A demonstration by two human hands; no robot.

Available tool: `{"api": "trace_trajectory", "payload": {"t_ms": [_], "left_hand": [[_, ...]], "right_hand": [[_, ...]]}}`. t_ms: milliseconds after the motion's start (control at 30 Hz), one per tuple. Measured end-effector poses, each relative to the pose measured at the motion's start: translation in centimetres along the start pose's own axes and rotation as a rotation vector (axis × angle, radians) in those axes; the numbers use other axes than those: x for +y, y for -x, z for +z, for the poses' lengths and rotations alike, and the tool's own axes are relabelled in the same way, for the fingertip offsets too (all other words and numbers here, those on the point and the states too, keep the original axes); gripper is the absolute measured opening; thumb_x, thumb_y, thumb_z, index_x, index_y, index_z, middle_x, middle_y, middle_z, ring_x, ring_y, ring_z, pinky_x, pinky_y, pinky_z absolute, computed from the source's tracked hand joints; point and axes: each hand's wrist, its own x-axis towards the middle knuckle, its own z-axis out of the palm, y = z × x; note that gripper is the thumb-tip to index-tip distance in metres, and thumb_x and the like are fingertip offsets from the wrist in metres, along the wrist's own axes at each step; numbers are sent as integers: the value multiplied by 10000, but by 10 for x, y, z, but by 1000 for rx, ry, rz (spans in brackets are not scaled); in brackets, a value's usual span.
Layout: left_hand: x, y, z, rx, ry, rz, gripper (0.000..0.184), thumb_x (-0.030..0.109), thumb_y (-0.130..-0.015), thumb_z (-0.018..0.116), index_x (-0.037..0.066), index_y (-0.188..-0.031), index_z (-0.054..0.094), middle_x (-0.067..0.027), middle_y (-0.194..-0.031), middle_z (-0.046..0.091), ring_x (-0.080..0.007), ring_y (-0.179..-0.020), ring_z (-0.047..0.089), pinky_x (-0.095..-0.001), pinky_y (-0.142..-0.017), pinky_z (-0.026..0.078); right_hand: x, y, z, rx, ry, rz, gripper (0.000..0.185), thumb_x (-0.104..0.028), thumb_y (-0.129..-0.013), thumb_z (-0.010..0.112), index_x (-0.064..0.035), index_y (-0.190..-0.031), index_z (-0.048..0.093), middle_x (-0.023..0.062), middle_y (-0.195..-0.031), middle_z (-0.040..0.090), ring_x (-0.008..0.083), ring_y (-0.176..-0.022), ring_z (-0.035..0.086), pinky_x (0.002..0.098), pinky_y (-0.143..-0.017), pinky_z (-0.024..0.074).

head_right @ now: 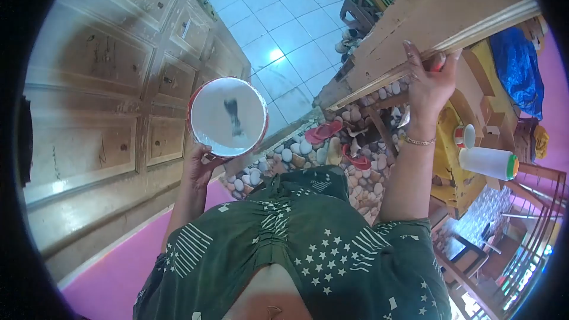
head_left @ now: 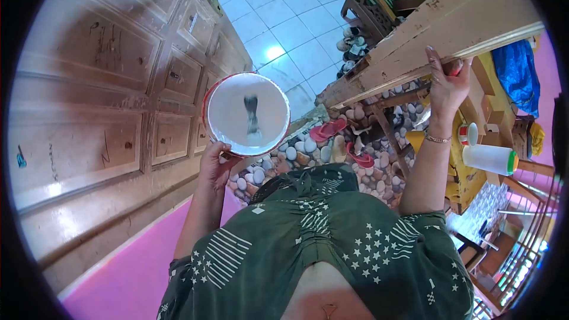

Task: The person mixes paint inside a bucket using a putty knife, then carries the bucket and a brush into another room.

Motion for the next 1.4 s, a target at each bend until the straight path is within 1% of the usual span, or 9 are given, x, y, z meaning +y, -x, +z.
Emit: {"api": "trace_trajectory", "payload": {"t_ms": [167, 267, 467, 667, 767, 1133, 1167, 1267, 1400], "left_hand": [[21, -27, 6, -13, -14, -5, 446, 79, -660, 540, 54, -1095, 446, -72, -914, 503, -186, -813, 486, -421, -758, 492], [26, -49, 0, -87, 10, -32, 600, 84, -632, 562, 29, -1207, 400, -120, -1160, 447, -274, -1085, 448, -478, -894, 422], [38, -93, 6, -178, 76, -46, 608, 99, -634, 581, 26, -1210, 401, -109, -1154, 451, -266, -1087, 438, -484, -907, 406], [57, -121, 38, -115, 2, -66, 596, 74, -626, 571, 18, -1196, 408, -110, -1141, 452, -267, -1065, 439, -501, -921, 391], [64, -131, 60, -109, 34, -56, 361, 67, -664, 555, 50, -1018, 486, -54, -854, 511, -164, -721, 478, -409, -726, 499], [76, -172, 84, -118, -13, -63, 330, 84, -692, 537, 69, -1018, 497, -41, -847, 515, -167, -752, 513, -414, -716, 494], [70, -193, 65, -350, 60, -110, 356, 89, -685, 539, 53, -1036, 493, -39, -837, 504, -161, -722, 495, -420, -725, 488], [78, -200, 90, -275, -5, -121, 337, 96, -684, 536, 22, -1011, 502, -53, -810, 499, -176, -704, 491, -432, -737, 496], [91, -207, 95, -327, -103, -142, 430, 99, -711, 531, -19, -1120, 467, -122, -1045, 541, -242, -918, 546, -488, -854, 466]], "right_hand": [[-12, 3, 2, 33, 38, 81, 480, -40, -713, 721, 21, -1131, 493, 51, -971, 596, 98, -866, 532, 222, -789, 418], [-13, 3, 1, 36, 196, 87, 499, 5, -711, 701, 26, -1147, 460, 70, -976, 597, 117, -874, 551, 238, -785, 444], [-9, 3, 2, 67, 122, 115, 406, 26, -718, 682, 28, -1081, 500, 62, -971, 587, 108, -856, 541, 229, -770, 442], [-3, 4, -3, 82, 172, 218, 365, -2, -708, 704, 8, -1017, 510, 45, -920, 580, 93, -832, 528, 215, -751, 427], [-4, 5, -3, 94, 151, 265, 371, -1, -702, 707, 1, -1011, 502, 46, -916, 575, 99, -839, 522, 220, -760, 424], [6, 14, -7, 110, 105, 286, 325, 21, -694, 693, -1, -951, 496, 55, -857, 576, 122, -758, 557, 249, -679, 463], [14, 18, -15, 104, 159, 263, 328, 12, -690, 704, -1, -945, 498, 59, -861, 577, 125, -764, 558, 255, -686, 464], [-8, 6, -2, 140, 108, 322, 368, -42, -666, 747, -10, -940, 503, 40, -823, 585, 104, -756, 542, 242, -684, 451], [-8, 10, -3, 100, 219, 369, 428, -80, -644, 775, -15, -970, 507, 15, -797, 594, 71, -723, 509, 213, -669, 431]]}}
